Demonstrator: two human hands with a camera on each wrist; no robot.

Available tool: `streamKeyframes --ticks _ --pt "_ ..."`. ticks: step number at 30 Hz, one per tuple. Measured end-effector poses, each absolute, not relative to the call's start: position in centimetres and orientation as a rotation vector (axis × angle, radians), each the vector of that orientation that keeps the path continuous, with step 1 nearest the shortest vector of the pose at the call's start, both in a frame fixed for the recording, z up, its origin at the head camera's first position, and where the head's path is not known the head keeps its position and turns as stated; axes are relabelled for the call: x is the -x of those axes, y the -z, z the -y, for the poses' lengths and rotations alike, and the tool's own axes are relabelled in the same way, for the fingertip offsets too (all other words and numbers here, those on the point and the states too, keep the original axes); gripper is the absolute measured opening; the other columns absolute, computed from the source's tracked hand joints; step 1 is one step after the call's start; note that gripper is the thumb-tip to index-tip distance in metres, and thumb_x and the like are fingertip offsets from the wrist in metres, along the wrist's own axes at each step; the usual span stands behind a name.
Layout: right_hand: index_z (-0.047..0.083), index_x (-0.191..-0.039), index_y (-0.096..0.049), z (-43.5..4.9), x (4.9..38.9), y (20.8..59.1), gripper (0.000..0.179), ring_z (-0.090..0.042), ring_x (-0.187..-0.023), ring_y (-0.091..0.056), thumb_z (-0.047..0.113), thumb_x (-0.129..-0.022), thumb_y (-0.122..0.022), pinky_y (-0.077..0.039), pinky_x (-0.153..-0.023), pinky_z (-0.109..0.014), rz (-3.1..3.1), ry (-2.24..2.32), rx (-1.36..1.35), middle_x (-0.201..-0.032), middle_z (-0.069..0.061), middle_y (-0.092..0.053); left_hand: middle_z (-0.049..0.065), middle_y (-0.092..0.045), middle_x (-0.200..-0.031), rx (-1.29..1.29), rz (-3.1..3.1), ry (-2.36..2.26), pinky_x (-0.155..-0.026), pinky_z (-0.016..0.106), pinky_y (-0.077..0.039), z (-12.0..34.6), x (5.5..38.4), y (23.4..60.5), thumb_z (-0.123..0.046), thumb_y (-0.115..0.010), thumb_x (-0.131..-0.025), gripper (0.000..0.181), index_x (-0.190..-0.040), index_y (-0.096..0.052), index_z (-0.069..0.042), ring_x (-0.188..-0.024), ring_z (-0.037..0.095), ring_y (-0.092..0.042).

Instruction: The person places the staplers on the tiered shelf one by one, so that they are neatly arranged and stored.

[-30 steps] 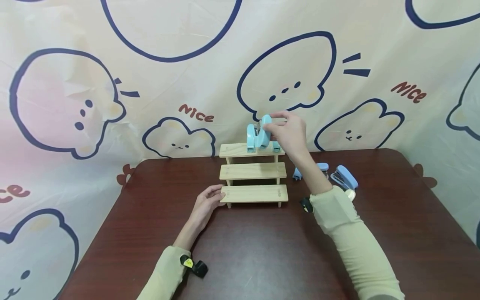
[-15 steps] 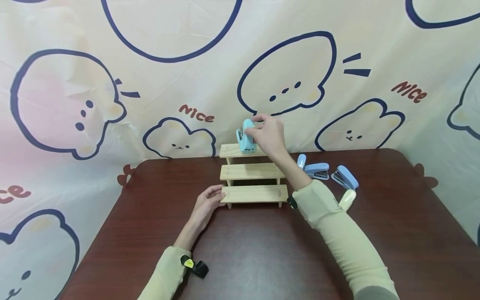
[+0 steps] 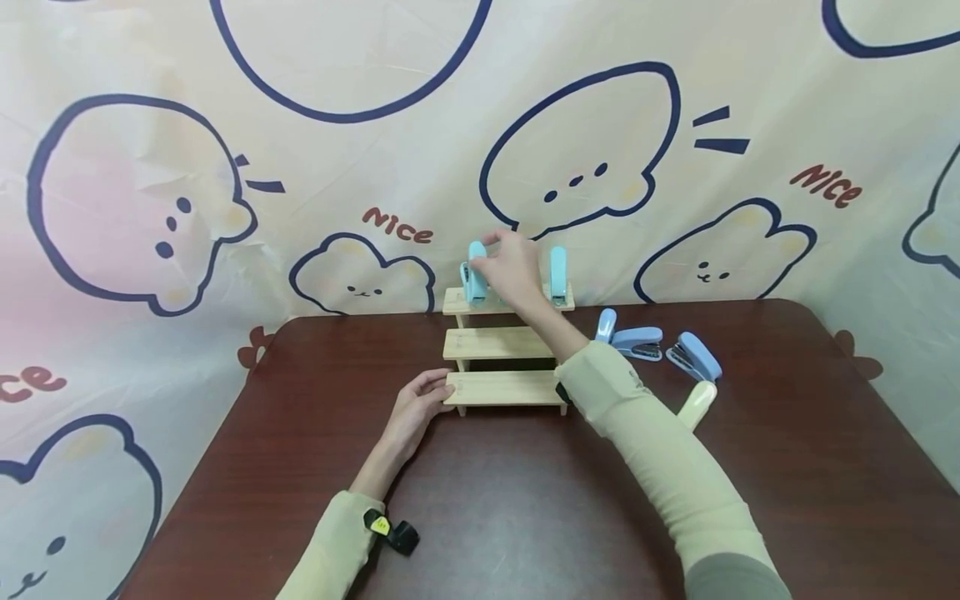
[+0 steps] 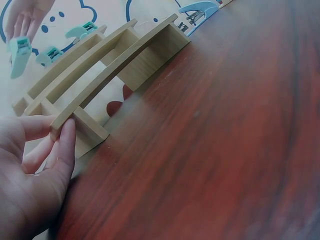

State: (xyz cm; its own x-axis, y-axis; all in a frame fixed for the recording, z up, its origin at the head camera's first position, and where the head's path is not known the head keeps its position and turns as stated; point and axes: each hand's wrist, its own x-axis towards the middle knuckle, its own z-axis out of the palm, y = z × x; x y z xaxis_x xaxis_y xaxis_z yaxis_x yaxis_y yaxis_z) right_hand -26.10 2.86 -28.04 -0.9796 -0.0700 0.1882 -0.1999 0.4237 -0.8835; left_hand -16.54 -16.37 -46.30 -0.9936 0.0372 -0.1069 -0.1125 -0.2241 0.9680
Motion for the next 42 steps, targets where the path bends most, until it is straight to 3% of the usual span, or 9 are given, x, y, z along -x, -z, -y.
streamKeyframes --ticks 4,9,12,17,20,35,39,42 --pt "-0.003 -0.126 -0.067 -2.2 26.8 28.5 0.036 -0.019 -0.069 -0.069 0.007 -0.092 -0.075 -0.052 -0.06 -0.022 2.573 -1.524 -0.239 -0.088 -0.015 -0.075 0.007 -0.062 -0.106 0.097 -1.897 -2.384 -0.074 0.025 -0.056 16.3 16.6 46.2 0.001 -0.067 -0.096 0.038 -0.132 -0.059 0.01 -0.086 0.012 -0.062" --pt "-0.003 -0.126 -0.067 -1.3 27.6 29.0 0.037 -0.011 -0.053 -0.051 0.007 -0.092 -0.075 -0.04 -0.051 -0.022 2.628 -1.426 -0.208 -0.064 -0.005 -0.061 0.007 -0.062 -0.106 0.094 -1.907 -2.382 -0.074 0.025 -0.057 16.3 16.5 46.2 0.001 -0.067 -0.096 0.037 -0.131 -0.06 0.009 -0.086 0.013 -0.062" --pt "-0.003 -0.124 -0.068 -0.8 28.1 29.5 0.036 -0.013 -0.061 -0.052 0.007 -0.09 -0.076 -0.044 -0.058 -0.023 2.672 -1.357 -0.201 -0.077 -0.01 -0.067 0.007 -0.062 -0.107 0.096 -1.904 -2.38 -0.075 0.026 -0.057 16.3 16.6 46.2 0.001 -0.067 -0.095 0.037 -0.131 -0.06 0.008 -0.087 0.013 -0.061" --pt "-0.005 -0.121 -0.07 -0.1 28.6 29.9 0.036 -0.027 -0.098 -0.064 0.01 -0.09 -0.079 -0.054 -0.088 -0.034 2.734 -1.21 -0.244 -0.118 -0.018 -0.071 0.008 -0.062 -0.107 0.09 -1.913 -2.376 -0.075 0.026 -0.057 16.3 16.6 46.1 0.001 -0.067 -0.096 0.037 -0.131 -0.06 0.008 -0.087 0.013 -0.061" --pt "-0.007 -0.121 -0.069 0.3 28.6 29.8 0.036 -0.032 -0.106 -0.065 0.011 -0.091 -0.078 -0.056 -0.092 -0.037 2.75 -1.172 -0.267 -0.121 -0.021 -0.07 0.008 -0.062 -0.106 0.084 -1.912 -2.381 -0.075 0.026 -0.058 16.3 16.6 46.1 0.001 -0.067 -0.096 0.037 -0.131 -0.059 0.01 -0.086 0.012 -0.061" --pt "-0.008 -0.117 -0.071 1.4 28.9 30.4 0.031 -0.024 -0.087 -0.068 0.013 -0.095 -0.077 -0.059 -0.079 -0.031 2.748 -1.165 -0.261 -0.108 -0.019 -0.074 0.007 -0.062 -0.104 0.116 -1.908 -2.384 -0.074 0.025 -0.057 16.7 16.6 46.2 0.001 -0.067 -0.096 0.039 -0.132 -0.058 0.012 -0.085 0.011 -0.061" --pt "-0.008 -0.12 -0.07 1.1 28.5 30.4 0.034 -0.025 -0.075 -0.065 0.018 -0.099 -0.073 -0.057 -0.067 -0.028 2.692 -1.185 -0.298 -0.098 -0.022 -0.074 0.007 -0.061 -0.104 0.112 -1.911 -2.386 -0.074 0.025 -0.057 16.6 16.5 46.2 0.001 -0.067 -0.096 0.038 -0.132 -0.058 0.011 -0.085 0.012 -0.061" --pt "-0.007 -0.123 -0.069 -0.2 27.6 30.1 0.038 -0.026 -0.075 -0.067 0.025 -0.103 -0.068 -0.056 -0.067 -0.03 2.605 -1.25 -0.305 -0.097 -0.021 -0.074 0.007 -0.062 -0.105 0.093 -1.909 -2.379 -0.075 0.026 -0.058 16.4 16.5 46.2 0.0 -0.067 -0.096 0.038 -0.132 -0.059 0.011 -0.085 0.012 -0.061"
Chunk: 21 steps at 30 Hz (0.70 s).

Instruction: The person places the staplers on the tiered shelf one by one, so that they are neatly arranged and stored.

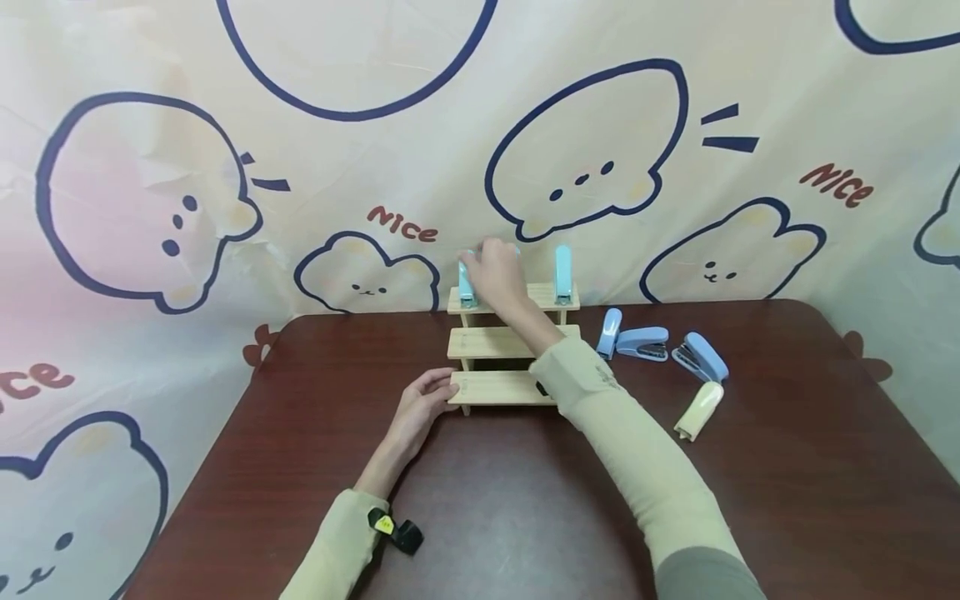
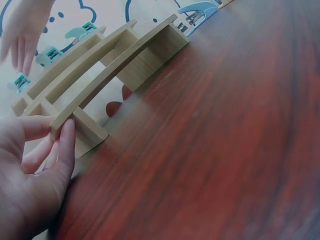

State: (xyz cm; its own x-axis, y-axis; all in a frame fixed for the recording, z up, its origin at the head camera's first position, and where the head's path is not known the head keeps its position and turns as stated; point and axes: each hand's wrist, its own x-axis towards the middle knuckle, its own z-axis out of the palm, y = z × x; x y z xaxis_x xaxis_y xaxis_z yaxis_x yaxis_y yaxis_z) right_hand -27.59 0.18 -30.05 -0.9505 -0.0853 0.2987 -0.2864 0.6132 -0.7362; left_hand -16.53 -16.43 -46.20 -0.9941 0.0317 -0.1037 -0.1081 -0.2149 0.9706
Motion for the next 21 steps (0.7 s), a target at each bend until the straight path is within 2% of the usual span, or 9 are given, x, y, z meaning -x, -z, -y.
streamKeyframes --ticks 2,5,7,10,13,18,21 --pt "-0.006 -0.123 -0.069 -1.6 26.6 29.8 0.037 -0.032 -0.077 -0.07 0.026 -0.104 -0.065 -0.059 -0.067 -0.035 2.53 -1.376 -0.305 -0.095 -0.022 -0.073 0.007 -0.062 -0.105 0.096 -1.903 -2.375 -0.075 0.026 -0.058 16.2 16.6 46.4 0.0 -0.068 -0.096 0.038 -0.132 -0.059 0.01 -0.084 0.012 -0.062" --pt "-0.006 -0.122 -0.068 -4.2 25.0 29.5 0.033 -0.034 -0.084 -0.073 0.022 -0.105 -0.063 -0.062 -0.071 -0.035 2.394 -1.598 -0.276 -0.1 -0.024 -0.073 0.009 -0.064 -0.106 0.102 -1.905 -2.372 -0.075 0.026 -0.058 16.1 16.7 46.5 0.001 -0.068 -0.096 0.038 -0.131 -0.06 0.01 -0.084 0.013 -0.063" --pt "-0.007 -0.122 -0.068 -6.1 24.1 29.6 0.032 -0.031 -0.081 -0.074 0.019 -0.106 -0.061 -0.063 -0.069 -0.032 2.319 -1.716 -0.251 -0.099 -0.025 -0.073 0.009 -0.064 -0.106 0.106 -1.907 -2.374 -0.074 0.025 -0.057 16.2 16.8 46.5 0.001 -0.068 -0.095 0.038 -0.132 -0.06 0.01 -0.084 0.013 -0.064" --pt "-0.007 -0.125 -0.067 -9.5 22.9 30.2 0.035 -0.018 -0.078 -0.074 0.022 -0.107 -0.059 -0.062 -0.071 -0.027 2.302 -1.758 -0.181 -0.1 -0.025 -0.073 0.009 -0.064 -0.106 0.106 -1.906 -2.381 -0.074 0.025 -0.057 16.3 16.9 46.5 0.001 -0.068 -0.095 0.039 -0.132 -0.059 0.011 -0.084 0.013 -0.064" --pt "-0.006 -0.128 -0.066 -12.9 21.9 31.0 0.039 -0.014 -0.083 -0.073 0.026 -0.108 -0.055 -0.06 -0.075 -0.023 2.386 -1.706 -0.1 -0.104 -0.023 -0.073 0.01 -0.064 -0.107 0.107 -1.91 -2.371 -0.074 0.025 -0.058 16.3 16.9 46.4 0.0 -0.067 -0.096 0.039 -0.132 -0.059 0.01 -0.084 0.014 -0.065" --pt "-0.002 -0.133 -0.064 -17.5 20.8 32.9 0.049 -0.028 -0.1 -0.072 0.039 -0.108 -0.054 -0.059 -0.083 -0.026 2.547 -1.619 0.023 -0.112 -0.021 -0.072 0.009 -0.063 -0.108 0.135 -1.912 -2.358 -0.074 0.025 -0.057 16.2 16.8 46.3 0.001 -0.067 -0.096 0.038 -0.132 -0.06 0.008 -0.084 0.014 -0.064" --pt "-0.004 -0.137 -0.062 -19.8 20.3 33.8 0.053 -0.03 -0.105 -0.071 0.04 -0.108 -0.054 -0.059 -0.086 -0.028 2.553 -1.618 0.08 -0.118 -0.025 -0.07 0.009 -0.062 -0.108 0.135 -1.915 -2.366 -0.073 0.025 -0.057 16.0 16.8 46.3 0.001 -0.067 -0.096 0.038 -0.132 -0.06 0.009 -0.084 0.013 -0.063"
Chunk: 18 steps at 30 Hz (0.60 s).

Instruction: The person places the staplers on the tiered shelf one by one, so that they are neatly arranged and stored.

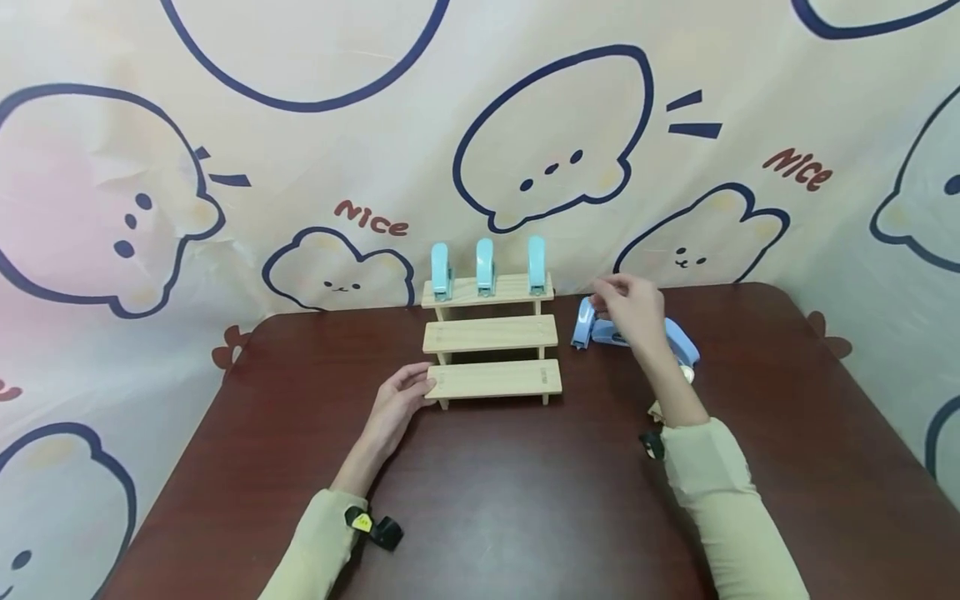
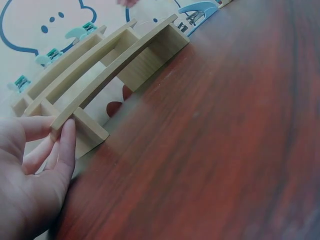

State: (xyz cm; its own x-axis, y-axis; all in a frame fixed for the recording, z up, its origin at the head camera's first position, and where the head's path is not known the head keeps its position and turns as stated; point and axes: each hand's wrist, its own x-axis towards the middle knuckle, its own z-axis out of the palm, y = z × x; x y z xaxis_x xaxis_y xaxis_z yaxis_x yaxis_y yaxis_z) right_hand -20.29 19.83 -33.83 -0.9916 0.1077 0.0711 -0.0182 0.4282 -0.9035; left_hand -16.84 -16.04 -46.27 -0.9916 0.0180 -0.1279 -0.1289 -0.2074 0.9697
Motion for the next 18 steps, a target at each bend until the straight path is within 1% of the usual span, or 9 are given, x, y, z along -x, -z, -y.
streamKeyframes --ticks 1,6,8,10,14,15,17,18 --pt "-0.004 -0.138 -0.061 -20.5 20.1 34.1 0.054 -0.028 -0.104 -0.071 0.039 -0.108 -0.054 -0.059 -0.085 -0.026 2.556 -1.609 0.097 -0.121 -0.026 -0.069 0.009 -0.062 -0.108 0.133 -1.914 -2.368 -0.073 0.025 -0.057 16.1 16.8 46.3 0.001 -0.067 -0.096 0.038 -0.132 -0.059 0.009 -0.084 0.013 -0.063" --pt "-0.009 -0.141 -0.056 -23.4 19.6 35.2 0.053 -0.007 -0.096 -0.069 0.034 -0.109 -0.051 -0.057 -0.08 -0.018 2.566 -1.587 0.164 -0.13 -0.031 -0.063 0.008 -0.061 -0.107 0.12 -1.918 -2.359 -0.074 0.025 -0.057 16.3 16.8 46.3 0.001 -0.067 -0.096 0.039 -0.133 -0.058 0.01 -0.084 0.012 -0.063" --pt "-0.01 -0.141 -0.055 -24.4 19.6 35.6 0.053 -0.003 -0.093 -0.067 0.033 -0.11 -0.05 -0.056 -0.078 -0.016 2.577 -1.582 0.18 -0.131 -0.032 -0.061 0.008 -0.061 -0.106 0.122 -1.921 -2.357 -0.074 0.025 -0.057 16.3 16.7 46.3 0.001 -0.067 -0.096 0.039 -0.133 -0.058 0.011 -0.084 0.012 -0.063" --pt "-0.01 -0.141 -0.055 -25.2 19.6 36.0 0.054 -0.005 -0.096 -0.066 0.034 -0.11 -0.05 -0.056 -0.079 -0.016 2.593 -1.56 0.208 -0.132 -0.032 -0.062 0.008 -0.062 -0.106 0.124 -1.92 -2.359 -0.073 0.025 -0.057 16.4 16.7 46.4 0.001 -0.067 -0.097 0.039 -0.134 -0.058 0.011 -0.084 0.013 -0.063" --pt "-0.008 -0.139 -0.057 -26.4 19.6 36.6 0.053 -0.02 -0.109 -0.064 0.035 -0.11 -0.05 -0.057 -0.09 -0.025 2.614 -1.51 0.288 -0.129 -0.027 -0.064 0.008 -0.062 -0.107 0.124 -1.909 -2.37 -0.074 0.025 -0.057 16.3 16.6 46.3 0.001 -0.066 -0.096 0.039 -0.133 -0.058 0.01 -0.085 0.013 -0.064" --pt "-0.008 -0.139 -0.058 -26.7 19.6 36.7 0.053 -0.022 -0.112 -0.064 0.036 -0.109 -0.05 -0.057 -0.092 -0.027 2.617 -1.498 0.306 -0.128 -0.025 -0.065 0.008 -0.062 -0.107 0.123 -1.91 -2.371 -0.074 0.025 -0.057 16.3 16.6 46.3 0.001 -0.066 -0.096 0.039 -0.133 -0.059 0.009 -0.085 0.013 -0.064" --pt "-0.008 -0.14 -0.057 -27.3 19.5 37.0 0.054 -0.024 -0.113 -0.064 0.036 -0.109 -0.051 -0.057 -0.093 -0.028 2.616 -1.491 0.323 -0.127 -0.023 -0.065 0.008 -0.062 -0.107 0.119 -1.908 -2.373 -0.075 0.025 -0.057 16.2 16.6 46.3 0.001 -0.067 -0.096 0.038 -0.133 -0.059 0.008 -0.086 0.014 -0.064" --pt "-0.008 -0.14 -0.057 -27.7 19.5 37.2 0.055 -0.021 -0.111 -0.064 0.036 -0.109 -0.05 -0.057 -0.091 -0.026 2.617 -1.488 0.33 -0.128 -0.024 -0.065 0.008 -0.062 -0.108 0.114 -1.91 -2.371 -0.075 0.025 -0.056 16.1 16.6 46.2 0.001 -0.067 -0.096 0.038 -0.133 -0.059 0.008 -0.086 0.014 -0.063"
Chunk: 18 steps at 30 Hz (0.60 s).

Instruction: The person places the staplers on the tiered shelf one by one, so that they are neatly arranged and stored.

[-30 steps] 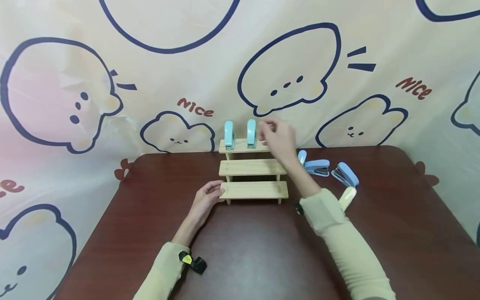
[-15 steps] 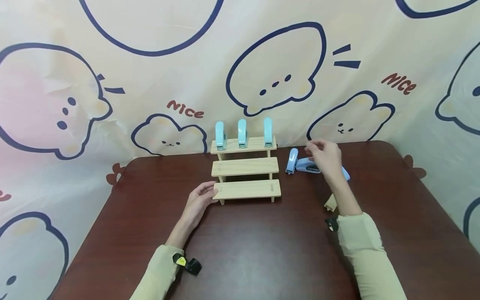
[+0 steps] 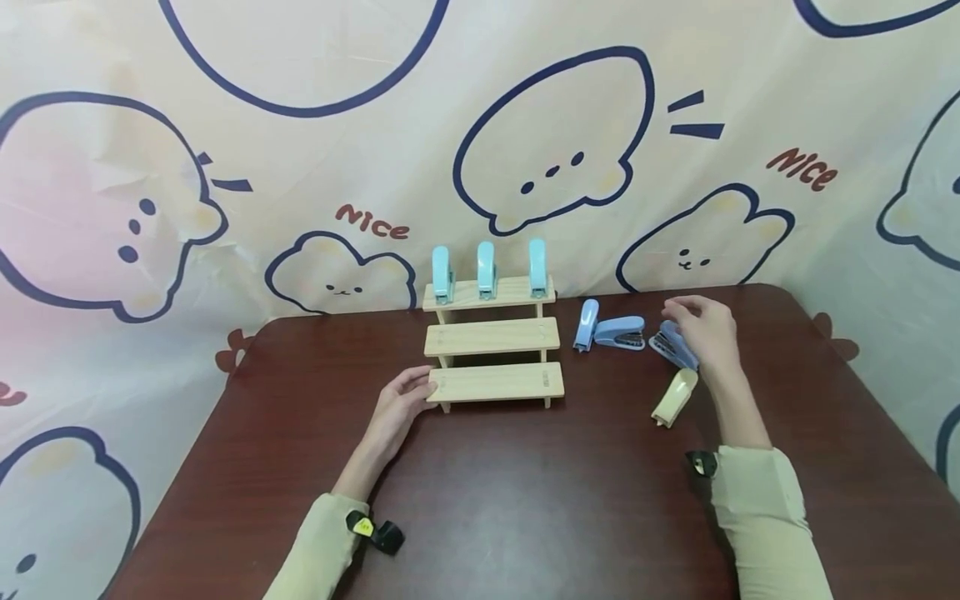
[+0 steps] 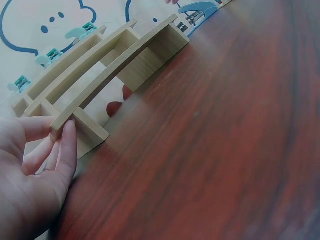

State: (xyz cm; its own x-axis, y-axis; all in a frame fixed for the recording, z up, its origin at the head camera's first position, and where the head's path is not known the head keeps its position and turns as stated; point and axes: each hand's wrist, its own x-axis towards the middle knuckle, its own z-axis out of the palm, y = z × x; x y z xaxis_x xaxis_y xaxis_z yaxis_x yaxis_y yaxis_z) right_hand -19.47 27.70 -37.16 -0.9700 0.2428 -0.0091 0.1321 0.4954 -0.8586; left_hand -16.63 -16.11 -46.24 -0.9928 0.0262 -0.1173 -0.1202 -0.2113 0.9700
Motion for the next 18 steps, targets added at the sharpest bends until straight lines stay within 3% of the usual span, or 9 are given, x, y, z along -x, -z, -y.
streamKeyframes --ticks 5,7,10,14,18 --pt "-0.009 -0.145 -0.05 -29.4 19.4 38.2 0.059 0.001 -0.092 -0.061 0.037 -0.109 -0.05 -0.055 -0.079 -0.015 2.636 -1.546 0.361 -0.121 -0.014 -0.065 0.009 -0.062 -0.108 0.109 -1.914 -2.366 -0.074 0.025 -0.056 16.2 16.8 46.2 0.001 -0.067 -0.096 0.038 -0.132 -0.059 0.009 -0.085 0.013 -0.063" --pt "-0.009 -0.147 -0.048 -30.1 19.4 38.5 0.061 0.007 -0.087 -0.059 0.038 -0.109 -0.051 -0.055 -0.079 -0.015 2.645 -1.575 0.357 -0.12 -0.01 -0.063 0.009 -0.062 -0.107 0.113 -1.918 -2.37 -0.074 0.024 -0.056 16.3 16.8 46.3 0.001 -0.067 -0.096 0.038 -0.132 -0.059 0.009 -0.084 0.013 -0.063" --pt "-0.009 -0.149 -0.044 -31.1 19.5 39.0 0.064 0.008 -0.087 -0.06 0.039 -0.108 -0.054 -0.057 -0.084 -0.019 2.655 -1.593 0.338 -0.127 -0.016 -0.062 0.008 -0.062 -0.107 0.117 -1.919 -2.374 -0.074 0.024 -0.055 16.1 16.8 46.2 0.001 -0.066 -0.096 0.038 -0.133 -0.059 0.009 -0.084 0.014 -0.063" --pt "-0.01 -0.151 -0.04 -32.0 19.7 39.5 0.069 -0.015 -0.104 -0.063 0.041 -0.107 -0.054 -0.057 -0.087 -0.029 2.762 -1.533 0.308 -0.141 -0.031 -0.051 0.008 -0.062 -0.108 0.129 -1.921 -2.364 -0.074 0.024 -0.055 16.1 16.8 46.2 0.002 -0.066 -0.096 0.039 -0.133 -0.058 0.009 -0.086 0.014 -0.063" --pt "-0.014 -0.15 -0.038 -32.4 19.9 40.3 0.069 -0.047 -0.122 -0.051 0.039 -0.108 -0.054 -0.05 -0.091 -0.046 2.923 -1.453 0.211 -0.144 -0.039 -0.043 0.009 -0.062 -0.108 0.135 -1.921 -2.356 -0.074 0.024 -0.055 16.0 16.8 46.3 0.002 -0.066 -0.095 0.039 -0.133 -0.058 0.009 -0.086 0.014 -0.063"
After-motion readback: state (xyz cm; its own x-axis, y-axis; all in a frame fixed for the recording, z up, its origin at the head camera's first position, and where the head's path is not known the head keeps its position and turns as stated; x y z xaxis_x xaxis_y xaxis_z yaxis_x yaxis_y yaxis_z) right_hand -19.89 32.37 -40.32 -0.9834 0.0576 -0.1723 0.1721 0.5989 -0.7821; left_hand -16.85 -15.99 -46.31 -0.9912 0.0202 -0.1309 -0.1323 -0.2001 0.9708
